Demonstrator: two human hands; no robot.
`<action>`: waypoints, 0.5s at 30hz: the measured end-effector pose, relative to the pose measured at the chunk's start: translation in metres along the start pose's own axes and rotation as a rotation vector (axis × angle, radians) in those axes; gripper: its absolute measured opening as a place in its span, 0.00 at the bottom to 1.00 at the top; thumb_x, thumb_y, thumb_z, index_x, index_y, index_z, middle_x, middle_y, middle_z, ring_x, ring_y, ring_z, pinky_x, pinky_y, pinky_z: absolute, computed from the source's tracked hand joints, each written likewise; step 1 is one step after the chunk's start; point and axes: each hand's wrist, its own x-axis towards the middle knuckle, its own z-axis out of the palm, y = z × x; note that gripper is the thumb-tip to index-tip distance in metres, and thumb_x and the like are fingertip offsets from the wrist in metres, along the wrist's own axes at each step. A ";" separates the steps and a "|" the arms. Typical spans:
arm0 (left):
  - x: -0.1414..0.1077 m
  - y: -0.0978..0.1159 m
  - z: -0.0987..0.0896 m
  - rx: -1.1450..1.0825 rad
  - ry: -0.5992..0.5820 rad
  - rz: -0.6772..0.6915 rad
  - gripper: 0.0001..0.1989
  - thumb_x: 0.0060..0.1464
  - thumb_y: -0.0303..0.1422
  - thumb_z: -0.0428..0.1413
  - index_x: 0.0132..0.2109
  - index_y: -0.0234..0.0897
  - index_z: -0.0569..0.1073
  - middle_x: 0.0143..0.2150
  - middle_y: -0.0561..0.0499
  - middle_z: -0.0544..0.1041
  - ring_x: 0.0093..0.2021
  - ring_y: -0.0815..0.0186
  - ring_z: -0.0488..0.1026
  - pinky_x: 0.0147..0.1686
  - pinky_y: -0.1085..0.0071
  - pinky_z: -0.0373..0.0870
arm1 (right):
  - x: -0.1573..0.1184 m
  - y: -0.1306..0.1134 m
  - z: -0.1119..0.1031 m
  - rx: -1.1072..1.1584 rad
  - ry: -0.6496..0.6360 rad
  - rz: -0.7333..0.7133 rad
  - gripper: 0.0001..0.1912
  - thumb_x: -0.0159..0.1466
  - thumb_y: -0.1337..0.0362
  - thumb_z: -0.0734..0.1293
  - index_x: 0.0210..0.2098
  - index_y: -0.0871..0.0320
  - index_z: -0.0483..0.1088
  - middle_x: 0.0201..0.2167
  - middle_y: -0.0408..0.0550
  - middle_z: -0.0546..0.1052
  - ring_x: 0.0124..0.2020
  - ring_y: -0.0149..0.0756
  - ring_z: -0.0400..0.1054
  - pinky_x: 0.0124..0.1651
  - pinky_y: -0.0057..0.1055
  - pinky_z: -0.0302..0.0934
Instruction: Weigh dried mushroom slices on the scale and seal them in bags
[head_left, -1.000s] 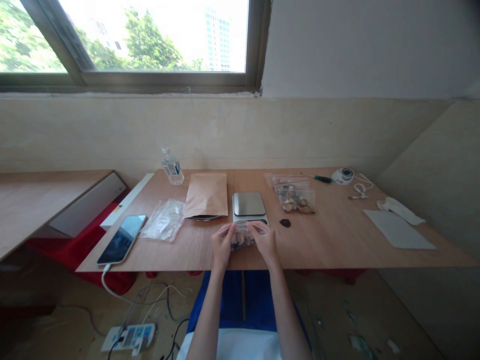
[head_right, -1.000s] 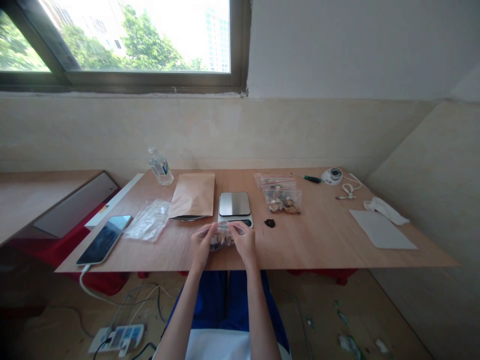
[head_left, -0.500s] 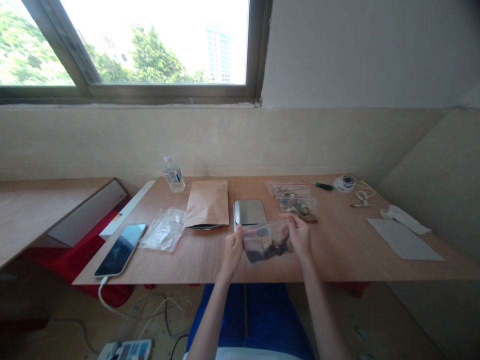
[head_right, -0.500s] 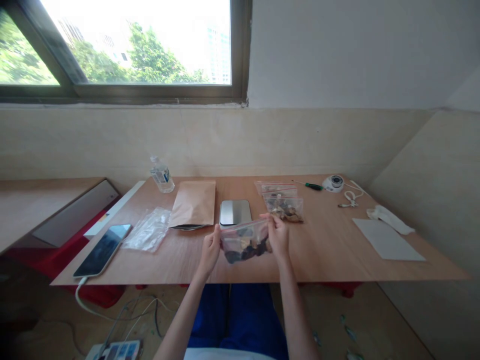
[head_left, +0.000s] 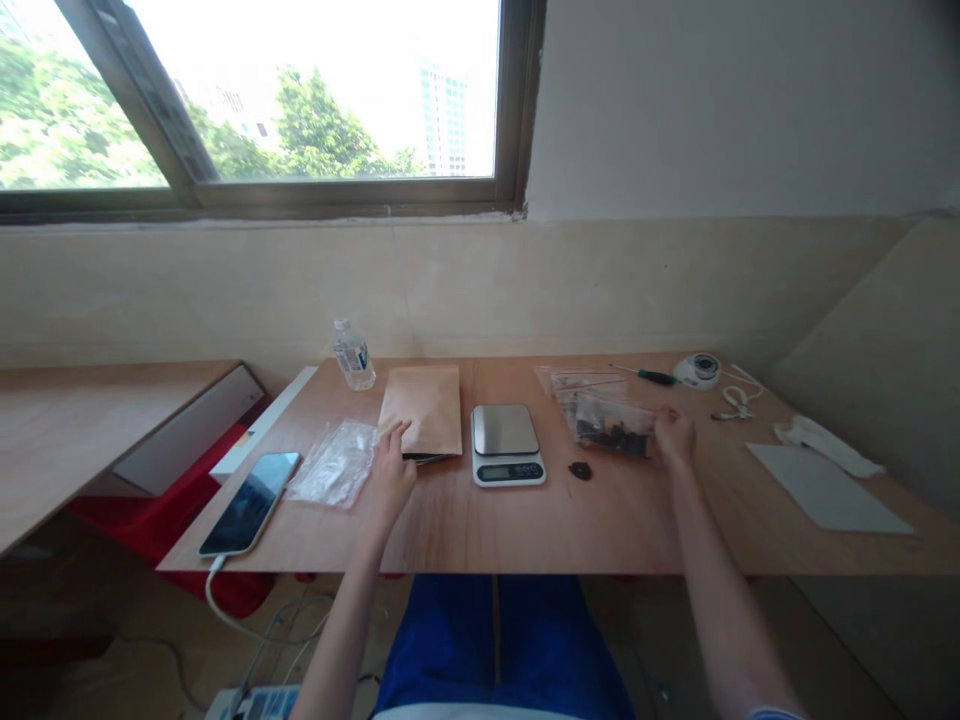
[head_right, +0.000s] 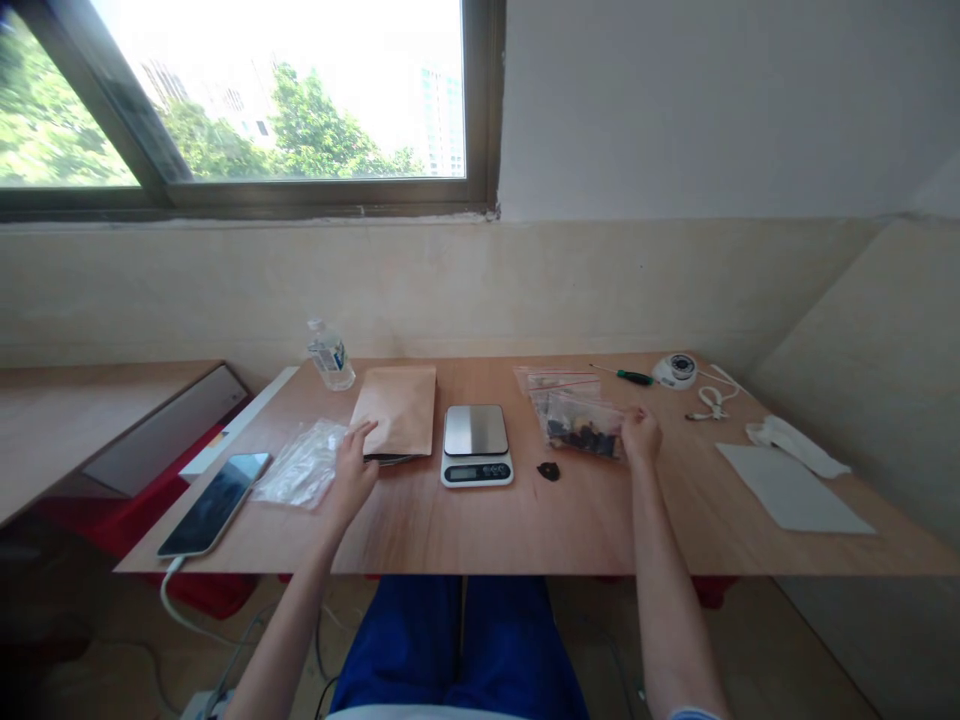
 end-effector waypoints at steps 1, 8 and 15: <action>0.000 -0.010 -0.002 0.062 -0.046 0.023 0.31 0.41 0.18 0.45 0.55 0.34 0.64 0.58 0.40 0.64 0.59 0.56 0.60 0.56 0.56 0.58 | -0.008 0.002 -0.002 -0.044 0.045 -0.017 0.31 0.58 0.49 0.54 0.42 0.73 0.68 0.35 0.69 0.73 0.39 0.54 0.68 0.40 0.48 0.60; 0.006 -0.053 -0.014 0.290 -0.183 0.053 0.22 0.48 0.23 0.47 0.51 0.41 0.69 0.57 0.44 0.67 0.57 0.53 0.63 0.53 0.54 0.60 | -0.089 -0.008 0.008 -0.350 -0.158 -0.430 0.28 0.63 0.55 0.53 0.59 0.61 0.54 0.60 0.63 0.55 0.61 0.53 0.48 0.56 0.52 0.48; 0.031 -0.053 -0.034 0.158 -0.149 0.090 0.13 0.55 0.34 0.47 0.43 0.43 0.74 0.42 0.49 0.78 0.41 0.61 0.75 0.38 0.70 0.69 | -0.074 -0.012 0.031 -0.468 -0.274 -0.421 0.27 0.63 0.55 0.52 0.58 0.64 0.56 0.59 0.65 0.56 0.60 0.55 0.49 0.55 0.53 0.48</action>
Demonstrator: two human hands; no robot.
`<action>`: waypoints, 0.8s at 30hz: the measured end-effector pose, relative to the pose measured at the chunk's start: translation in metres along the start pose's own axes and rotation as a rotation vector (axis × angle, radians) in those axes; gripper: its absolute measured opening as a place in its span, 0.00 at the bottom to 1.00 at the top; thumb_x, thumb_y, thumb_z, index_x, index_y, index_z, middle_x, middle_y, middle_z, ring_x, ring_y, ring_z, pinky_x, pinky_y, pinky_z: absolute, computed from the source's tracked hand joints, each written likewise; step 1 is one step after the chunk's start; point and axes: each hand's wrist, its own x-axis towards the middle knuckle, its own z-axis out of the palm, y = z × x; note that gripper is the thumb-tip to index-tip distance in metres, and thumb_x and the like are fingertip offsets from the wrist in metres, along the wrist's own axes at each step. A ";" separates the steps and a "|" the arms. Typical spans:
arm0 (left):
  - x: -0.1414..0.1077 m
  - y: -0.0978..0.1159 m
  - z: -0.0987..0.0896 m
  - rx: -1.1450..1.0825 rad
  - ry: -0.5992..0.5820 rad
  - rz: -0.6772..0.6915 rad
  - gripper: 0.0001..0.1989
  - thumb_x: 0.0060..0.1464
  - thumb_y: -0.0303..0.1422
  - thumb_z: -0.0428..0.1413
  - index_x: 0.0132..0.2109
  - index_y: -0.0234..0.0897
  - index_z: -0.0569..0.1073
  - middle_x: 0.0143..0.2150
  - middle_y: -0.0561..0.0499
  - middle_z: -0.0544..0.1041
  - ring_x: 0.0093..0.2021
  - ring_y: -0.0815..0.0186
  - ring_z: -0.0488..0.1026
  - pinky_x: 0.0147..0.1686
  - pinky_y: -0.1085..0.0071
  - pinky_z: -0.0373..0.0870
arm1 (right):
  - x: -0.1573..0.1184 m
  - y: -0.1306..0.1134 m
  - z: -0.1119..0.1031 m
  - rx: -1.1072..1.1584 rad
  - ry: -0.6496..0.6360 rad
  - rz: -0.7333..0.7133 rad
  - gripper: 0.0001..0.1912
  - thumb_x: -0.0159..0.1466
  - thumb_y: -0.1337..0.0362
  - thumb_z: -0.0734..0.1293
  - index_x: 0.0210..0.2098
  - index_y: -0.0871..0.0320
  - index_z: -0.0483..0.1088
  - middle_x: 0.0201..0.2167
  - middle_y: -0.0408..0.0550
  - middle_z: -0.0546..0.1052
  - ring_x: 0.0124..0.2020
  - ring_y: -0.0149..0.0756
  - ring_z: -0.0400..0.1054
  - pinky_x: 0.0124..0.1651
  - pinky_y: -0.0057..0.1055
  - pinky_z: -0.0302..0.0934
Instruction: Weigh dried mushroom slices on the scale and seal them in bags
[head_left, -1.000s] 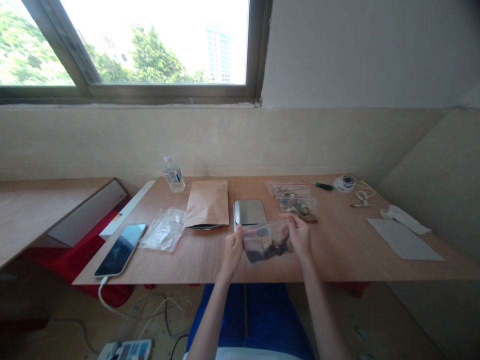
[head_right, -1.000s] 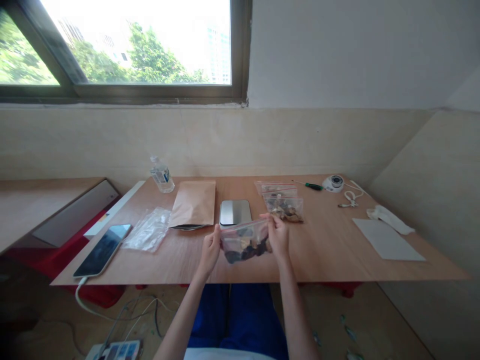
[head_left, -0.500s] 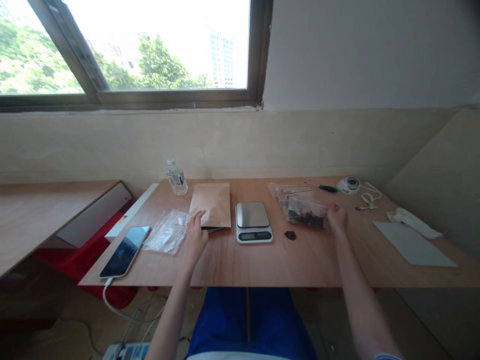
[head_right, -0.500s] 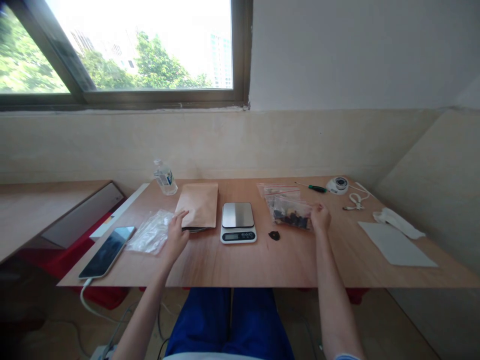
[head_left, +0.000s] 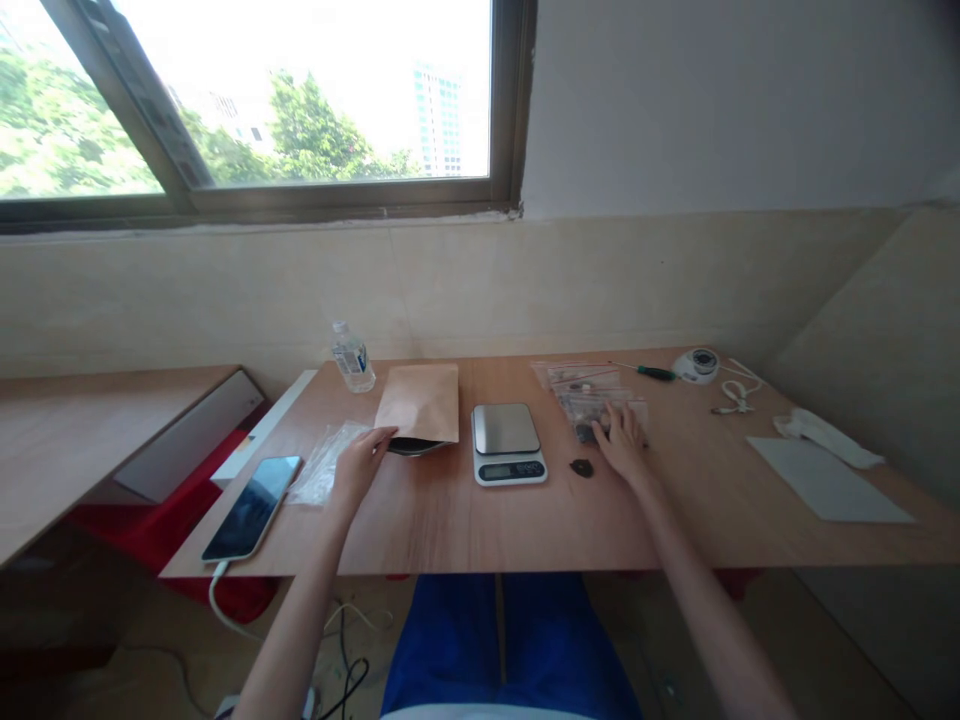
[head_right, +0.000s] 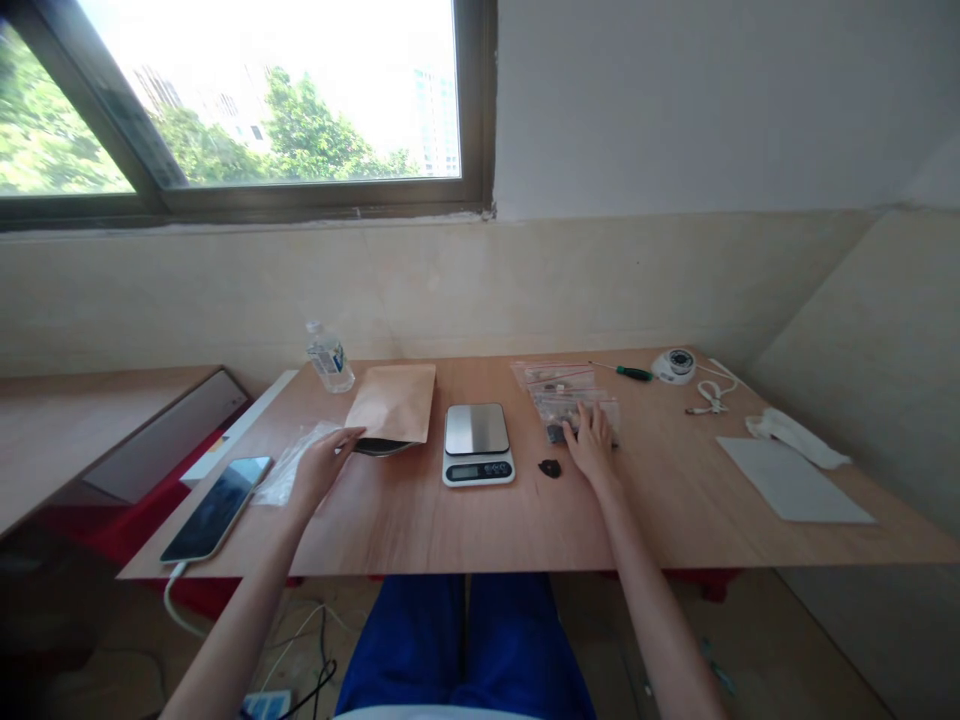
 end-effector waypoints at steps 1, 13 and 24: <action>0.004 0.003 -0.004 -0.003 0.031 -0.004 0.13 0.55 0.36 0.47 0.43 0.43 0.74 0.42 0.49 0.78 0.40 0.61 0.75 0.37 0.70 0.69 | 0.000 -0.004 -0.004 -0.019 0.022 -0.007 0.26 0.63 0.56 0.54 0.56 0.64 0.58 0.58 0.65 0.57 0.58 0.56 0.51 0.55 0.53 0.48; 0.014 0.068 -0.048 -0.152 0.220 0.071 0.13 0.54 0.40 0.51 0.41 0.42 0.76 0.39 0.50 0.78 0.34 0.66 0.74 0.37 0.71 0.68 | -0.057 -0.024 -0.022 0.350 -0.260 -0.224 0.11 0.58 0.66 0.59 0.35 0.57 0.72 0.37 0.52 0.74 0.41 0.42 0.67 0.47 0.38 0.61; 0.006 0.076 -0.049 -0.232 0.151 0.041 0.08 0.54 0.38 0.51 0.34 0.42 0.73 0.34 0.53 0.78 0.29 0.69 0.73 0.31 0.77 0.67 | 0.005 -0.115 -0.005 0.527 -0.297 -0.250 0.14 0.56 0.66 0.62 0.41 0.57 0.72 0.39 0.50 0.77 0.41 0.40 0.71 0.45 0.37 0.62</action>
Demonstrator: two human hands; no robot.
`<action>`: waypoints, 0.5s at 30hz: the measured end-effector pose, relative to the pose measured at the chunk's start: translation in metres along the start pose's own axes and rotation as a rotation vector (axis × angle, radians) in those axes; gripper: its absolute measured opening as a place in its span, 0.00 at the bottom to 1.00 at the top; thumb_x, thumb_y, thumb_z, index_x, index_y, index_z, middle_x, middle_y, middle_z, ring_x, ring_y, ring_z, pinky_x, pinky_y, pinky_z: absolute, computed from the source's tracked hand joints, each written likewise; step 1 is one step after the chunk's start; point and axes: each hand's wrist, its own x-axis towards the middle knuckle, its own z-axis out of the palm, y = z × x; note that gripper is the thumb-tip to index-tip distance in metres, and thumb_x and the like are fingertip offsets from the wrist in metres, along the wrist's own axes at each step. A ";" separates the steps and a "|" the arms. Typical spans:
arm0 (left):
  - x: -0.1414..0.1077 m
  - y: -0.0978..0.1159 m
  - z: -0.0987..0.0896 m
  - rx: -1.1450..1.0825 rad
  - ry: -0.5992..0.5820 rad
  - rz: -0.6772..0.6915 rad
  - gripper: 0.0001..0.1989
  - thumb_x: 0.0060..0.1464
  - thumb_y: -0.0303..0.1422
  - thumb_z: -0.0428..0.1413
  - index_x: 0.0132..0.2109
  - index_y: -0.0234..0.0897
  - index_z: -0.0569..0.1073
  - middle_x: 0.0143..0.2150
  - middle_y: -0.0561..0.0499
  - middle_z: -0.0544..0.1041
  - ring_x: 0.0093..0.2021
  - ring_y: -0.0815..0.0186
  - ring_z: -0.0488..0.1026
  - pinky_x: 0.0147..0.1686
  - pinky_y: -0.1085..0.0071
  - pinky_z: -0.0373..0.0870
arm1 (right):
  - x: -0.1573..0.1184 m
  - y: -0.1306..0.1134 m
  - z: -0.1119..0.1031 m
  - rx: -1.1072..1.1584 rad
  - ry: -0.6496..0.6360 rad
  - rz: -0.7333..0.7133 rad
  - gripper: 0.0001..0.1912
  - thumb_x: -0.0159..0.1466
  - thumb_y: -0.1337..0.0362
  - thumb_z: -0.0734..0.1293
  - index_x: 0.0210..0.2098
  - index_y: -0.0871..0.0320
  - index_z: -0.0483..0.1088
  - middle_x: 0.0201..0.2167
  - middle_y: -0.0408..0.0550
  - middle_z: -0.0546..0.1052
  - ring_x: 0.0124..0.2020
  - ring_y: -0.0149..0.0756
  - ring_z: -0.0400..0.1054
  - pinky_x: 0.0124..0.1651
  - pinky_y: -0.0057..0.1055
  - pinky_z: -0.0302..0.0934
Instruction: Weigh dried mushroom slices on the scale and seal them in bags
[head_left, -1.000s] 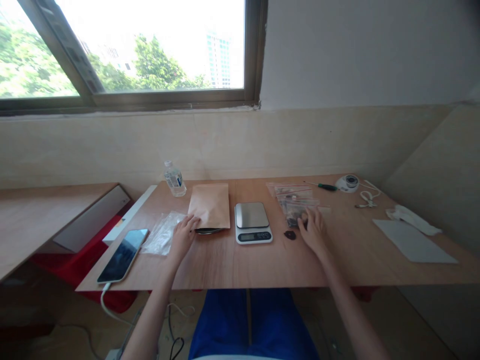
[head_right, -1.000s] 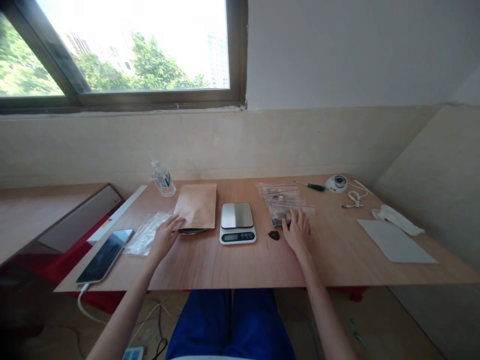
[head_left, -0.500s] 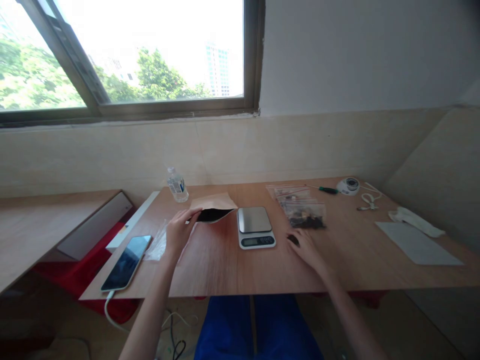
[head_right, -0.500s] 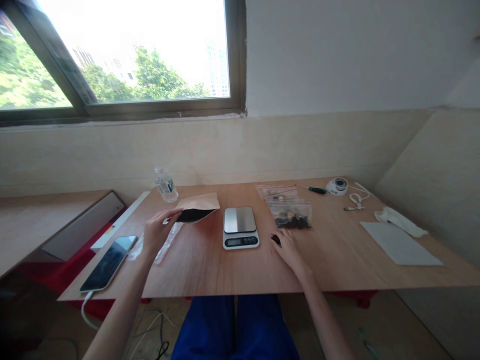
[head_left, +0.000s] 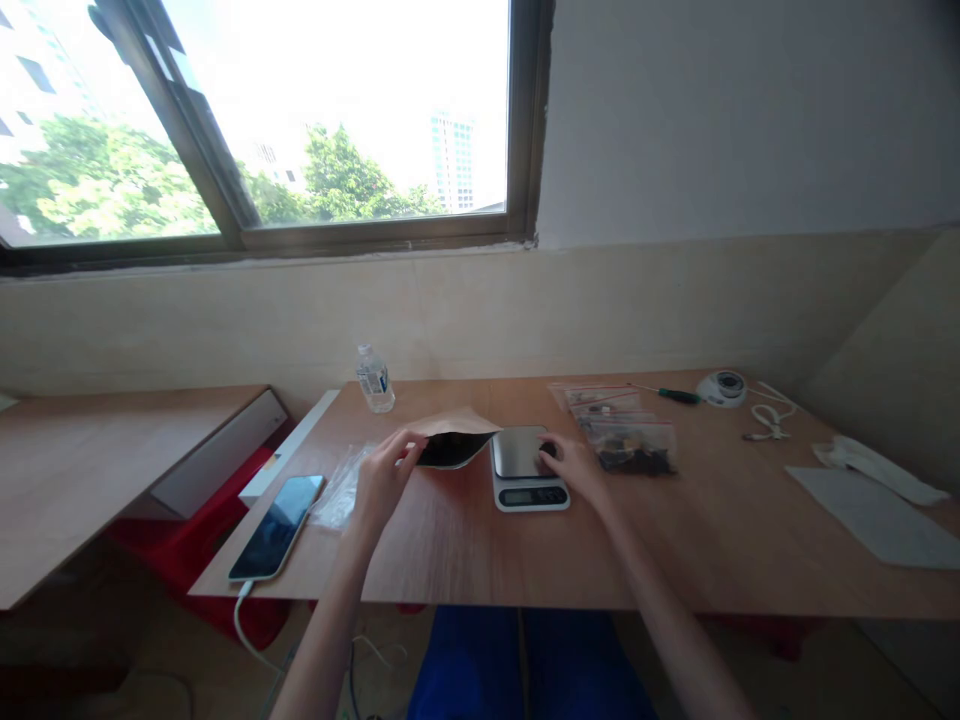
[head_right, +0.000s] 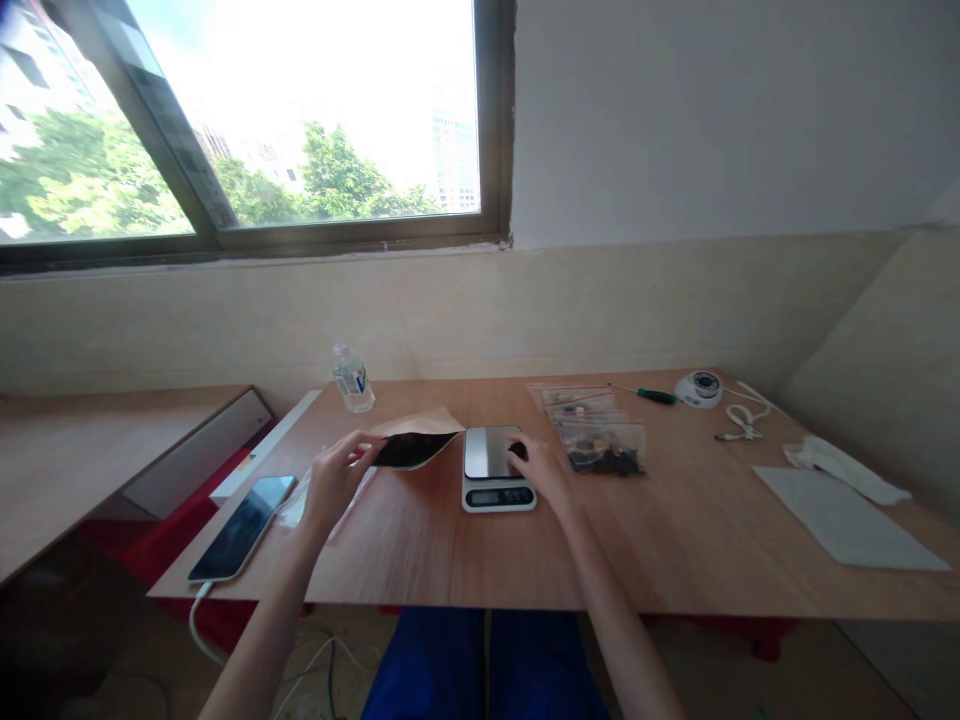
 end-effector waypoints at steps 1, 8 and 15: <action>0.000 0.001 0.001 -0.006 -0.002 -0.003 0.08 0.54 0.38 0.51 0.34 0.42 0.73 0.34 0.53 0.78 0.29 0.69 0.73 0.31 0.77 0.67 | 0.004 -0.007 0.003 0.023 -0.009 -0.003 0.14 0.55 0.67 0.63 0.42 0.57 0.71 0.40 0.51 0.77 0.42 0.41 0.71 0.46 0.38 0.62; -0.001 0.009 0.008 -0.118 0.047 -0.105 0.09 0.50 0.38 0.55 0.28 0.40 0.65 0.32 0.53 0.78 0.26 0.70 0.71 0.27 0.77 0.67 | -0.018 -0.115 -0.009 0.366 0.202 -0.246 0.17 0.60 0.71 0.54 0.38 0.55 0.73 0.39 0.47 0.76 0.44 0.37 0.69 0.49 0.36 0.62; -0.009 0.010 0.017 -0.130 0.168 -0.117 0.12 0.50 0.37 0.55 0.23 0.39 0.64 0.29 0.54 0.77 0.25 0.72 0.69 0.27 0.78 0.67 | -0.018 -0.173 0.017 0.056 -0.275 -0.345 0.21 0.59 0.75 0.55 0.48 0.59 0.70 0.45 0.53 0.75 0.48 0.41 0.68 0.51 0.37 0.61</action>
